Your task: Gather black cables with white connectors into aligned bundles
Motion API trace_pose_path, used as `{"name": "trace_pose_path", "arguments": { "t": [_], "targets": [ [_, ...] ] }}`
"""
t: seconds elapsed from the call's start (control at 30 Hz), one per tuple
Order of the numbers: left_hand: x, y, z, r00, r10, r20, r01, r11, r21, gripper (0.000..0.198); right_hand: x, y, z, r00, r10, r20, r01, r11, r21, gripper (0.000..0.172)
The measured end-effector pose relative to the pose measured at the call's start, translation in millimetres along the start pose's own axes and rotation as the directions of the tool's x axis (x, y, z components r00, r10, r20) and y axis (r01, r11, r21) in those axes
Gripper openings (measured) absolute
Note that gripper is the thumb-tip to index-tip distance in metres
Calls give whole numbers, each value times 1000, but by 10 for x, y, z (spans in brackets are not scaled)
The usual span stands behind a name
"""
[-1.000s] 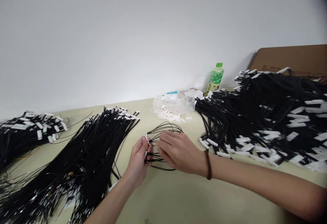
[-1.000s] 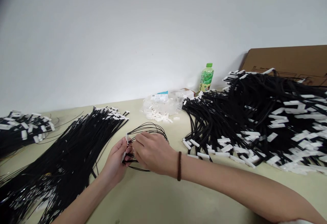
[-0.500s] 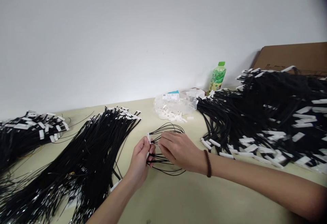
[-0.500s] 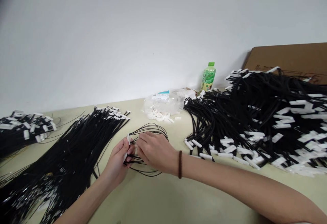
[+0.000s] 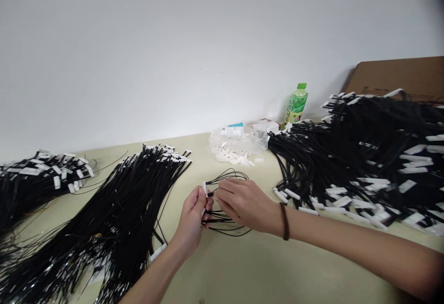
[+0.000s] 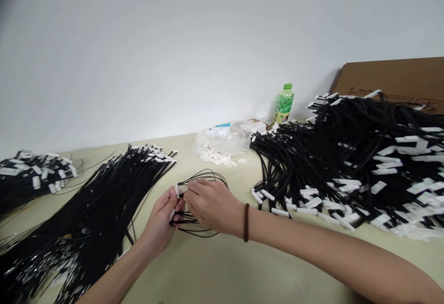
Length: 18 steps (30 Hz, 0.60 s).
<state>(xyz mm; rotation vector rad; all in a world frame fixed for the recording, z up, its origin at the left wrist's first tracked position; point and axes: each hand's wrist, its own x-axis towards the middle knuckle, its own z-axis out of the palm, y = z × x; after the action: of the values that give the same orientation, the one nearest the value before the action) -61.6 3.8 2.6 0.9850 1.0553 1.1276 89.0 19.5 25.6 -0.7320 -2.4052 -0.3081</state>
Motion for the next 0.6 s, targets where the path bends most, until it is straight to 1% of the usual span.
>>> {"name": "trace_pose_path", "arguments": {
  "t": [0.2,0.4,0.6],
  "targets": [
    [-38,-9,41,1000,-6,7,6,1000,17,40,2,-45,-30,999,-44,-13,44,999,15,16],
    [-59,-16,58,1000,-14,9,13,1000,7,39,28,-55,-80,999,-43,19,43,999,10,14],
    [-51,-55,74,1000,-24,-15,24,1000,-10,41,26,-37,-50,998,-43,34,43,999,5,12]
  ]
}}
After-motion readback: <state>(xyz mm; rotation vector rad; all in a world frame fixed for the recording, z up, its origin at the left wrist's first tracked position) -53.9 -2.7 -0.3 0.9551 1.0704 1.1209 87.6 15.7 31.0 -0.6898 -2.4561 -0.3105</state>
